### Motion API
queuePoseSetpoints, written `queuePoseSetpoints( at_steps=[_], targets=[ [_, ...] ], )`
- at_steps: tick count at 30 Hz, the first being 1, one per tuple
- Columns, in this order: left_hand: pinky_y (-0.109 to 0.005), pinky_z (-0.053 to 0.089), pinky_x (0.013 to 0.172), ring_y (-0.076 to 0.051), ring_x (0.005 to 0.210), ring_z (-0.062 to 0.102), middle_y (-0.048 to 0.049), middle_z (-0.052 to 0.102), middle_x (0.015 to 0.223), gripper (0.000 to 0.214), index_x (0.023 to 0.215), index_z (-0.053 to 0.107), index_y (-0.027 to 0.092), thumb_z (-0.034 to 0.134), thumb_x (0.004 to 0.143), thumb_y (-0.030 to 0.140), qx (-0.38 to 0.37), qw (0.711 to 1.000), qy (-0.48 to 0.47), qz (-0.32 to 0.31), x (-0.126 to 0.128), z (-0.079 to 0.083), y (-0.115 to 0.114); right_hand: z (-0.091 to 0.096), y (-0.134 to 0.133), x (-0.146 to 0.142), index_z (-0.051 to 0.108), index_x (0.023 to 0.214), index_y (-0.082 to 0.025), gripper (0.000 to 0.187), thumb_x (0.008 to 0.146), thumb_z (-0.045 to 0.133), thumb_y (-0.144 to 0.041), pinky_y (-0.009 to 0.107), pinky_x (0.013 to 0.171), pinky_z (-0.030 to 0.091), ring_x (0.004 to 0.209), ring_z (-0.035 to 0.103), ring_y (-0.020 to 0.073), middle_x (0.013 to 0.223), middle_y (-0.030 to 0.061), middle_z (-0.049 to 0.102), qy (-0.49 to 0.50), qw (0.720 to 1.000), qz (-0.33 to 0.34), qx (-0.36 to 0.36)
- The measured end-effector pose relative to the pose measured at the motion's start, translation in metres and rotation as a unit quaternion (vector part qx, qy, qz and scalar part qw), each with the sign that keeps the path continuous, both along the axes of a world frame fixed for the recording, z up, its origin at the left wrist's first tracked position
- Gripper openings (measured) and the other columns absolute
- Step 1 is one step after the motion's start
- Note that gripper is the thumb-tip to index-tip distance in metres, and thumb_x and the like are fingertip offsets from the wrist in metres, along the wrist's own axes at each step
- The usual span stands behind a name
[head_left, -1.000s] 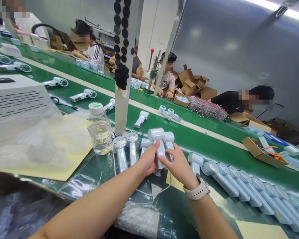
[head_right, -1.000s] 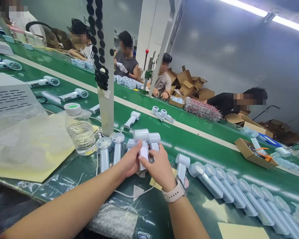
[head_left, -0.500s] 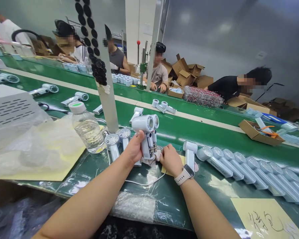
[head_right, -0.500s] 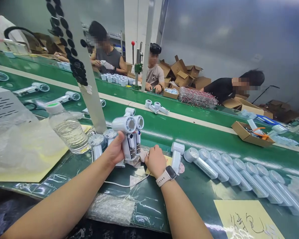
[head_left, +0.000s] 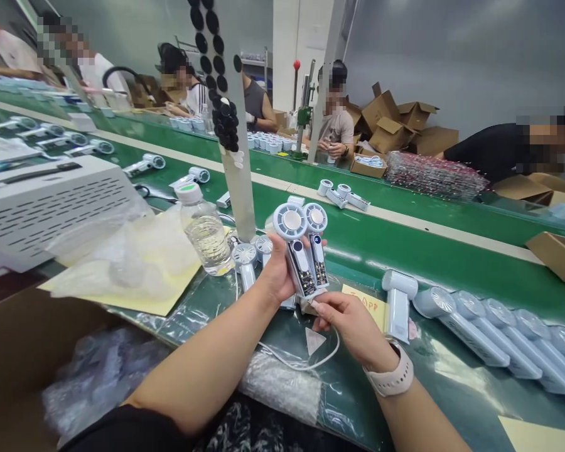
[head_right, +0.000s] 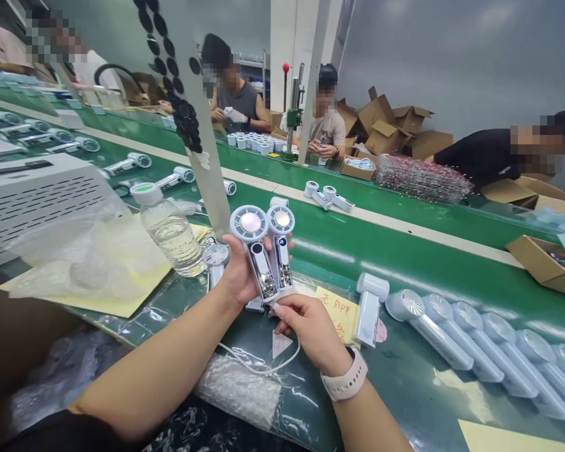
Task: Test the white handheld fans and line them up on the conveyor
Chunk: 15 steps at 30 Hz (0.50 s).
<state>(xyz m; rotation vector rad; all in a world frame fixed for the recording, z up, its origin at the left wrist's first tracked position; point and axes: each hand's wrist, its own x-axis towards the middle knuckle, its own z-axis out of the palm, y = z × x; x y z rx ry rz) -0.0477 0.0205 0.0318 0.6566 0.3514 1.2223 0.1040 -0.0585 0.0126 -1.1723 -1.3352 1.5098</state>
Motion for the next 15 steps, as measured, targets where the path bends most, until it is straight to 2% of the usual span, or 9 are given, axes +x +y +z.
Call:
queuePoseSetpoints(
  at_steps=[3, 5, 9, 13, 15],
  targets=[
    [-0.033, 0.059, 0.075, -0.031, 0.104, 0.071, -0.0118, 0.075, 0.103, 0.074, 0.068, 0.064, 0.017, 0.075, 0.047, 0.086, 0.004, 1.000, 0.009, 0.015, 0.002, 0.001, -0.001, -0.001, -0.005, -0.013, 0.063, 0.077, -0.021, 0.041, 0.079, 0.075, -0.060, 0.030, 0.062, 0.050, 0.057, 0.059, 0.0137, 0.056, -0.0040, 0.060, 0.054, 0.998, -0.036, 0.022],
    [-0.033, 0.058, 0.076, -0.031, 0.106, 0.071, -0.0115, 0.075, 0.106, 0.073, 0.069, 0.064, 0.017, 0.074, 0.050, 0.086, 0.007, 1.000, 0.007, 0.020, 0.001, 0.002, -0.001, -0.003, -0.008, -0.018, 0.059, 0.078, -0.022, 0.045, 0.080, 0.072, -0.065, 0.030, 0.062, 0.051, 0.054, 0.056, 0.0129, 0.051, -0.0064, 0.057, 0.088, 0.995, -0.035, 0.027],
    [-0.033, 0.058, 0.075, -0.028, 0.100, 0.071, -0.0099, 0.074, 0.103, 0.073, 0.068, 0.064, 0.017, 0.074, 0.049, 0.087, 0.005, 1.000, 0.007, 0.029, 0.002, 0.001, -0.002, -0.006, -0.014, -0.029, 0.054, 0.080, -0.023, 0.047, 0.084, 0.069, -0.068, 0.027, 0.056, 0.050, 0.046, 0.049, 0.0104, 0.046, -0.0105, 0.049, 0.119, 0.990, -0.065, 0.043],
    [-0.033, 0.057, 0.074, -0.027, 0.096, 0.071, -0.0090, 0.074, 0.094, 0.072, 0.068, 0.064, 0.017, 0.075, 0.048, 0.086, 0.022, 0.998, 0.021, 0.062, 0.006, -0.002, -0.005, -0.009, -0.017, -0.041, 0.047, 0.073, -0.024, 0.048, 0.088, 0.065, -0.067, 0.025, 0.049, 0.045, 0.036, 0.039, 0.0082, 0.042, -0.0137, 0.038, 0.163, 0.980, -0.098, 0.049],
    [-0.033, 0.057, 0.075, -0.028, 0.097, 0.071, -0.0094, 0.074, 0.094, 0.072, 0.066, 0.064, 0.017, 0.075, 0.048, 0.086, 0.027, 0.996, 0.023, 0.080, 0.008, -0.003, -0.006, -0.009, -0.016, -0.042, 0.046, 0.071, -0.025, 0.049, 0.089, 0.062, -0.068, 0.027, 0.050, 0.045, 0.037, 0.039, 0.0092, 0.042, -0.0129, 0.038, 0.155, 0.982, -0.097, 0.049]
  ],
)
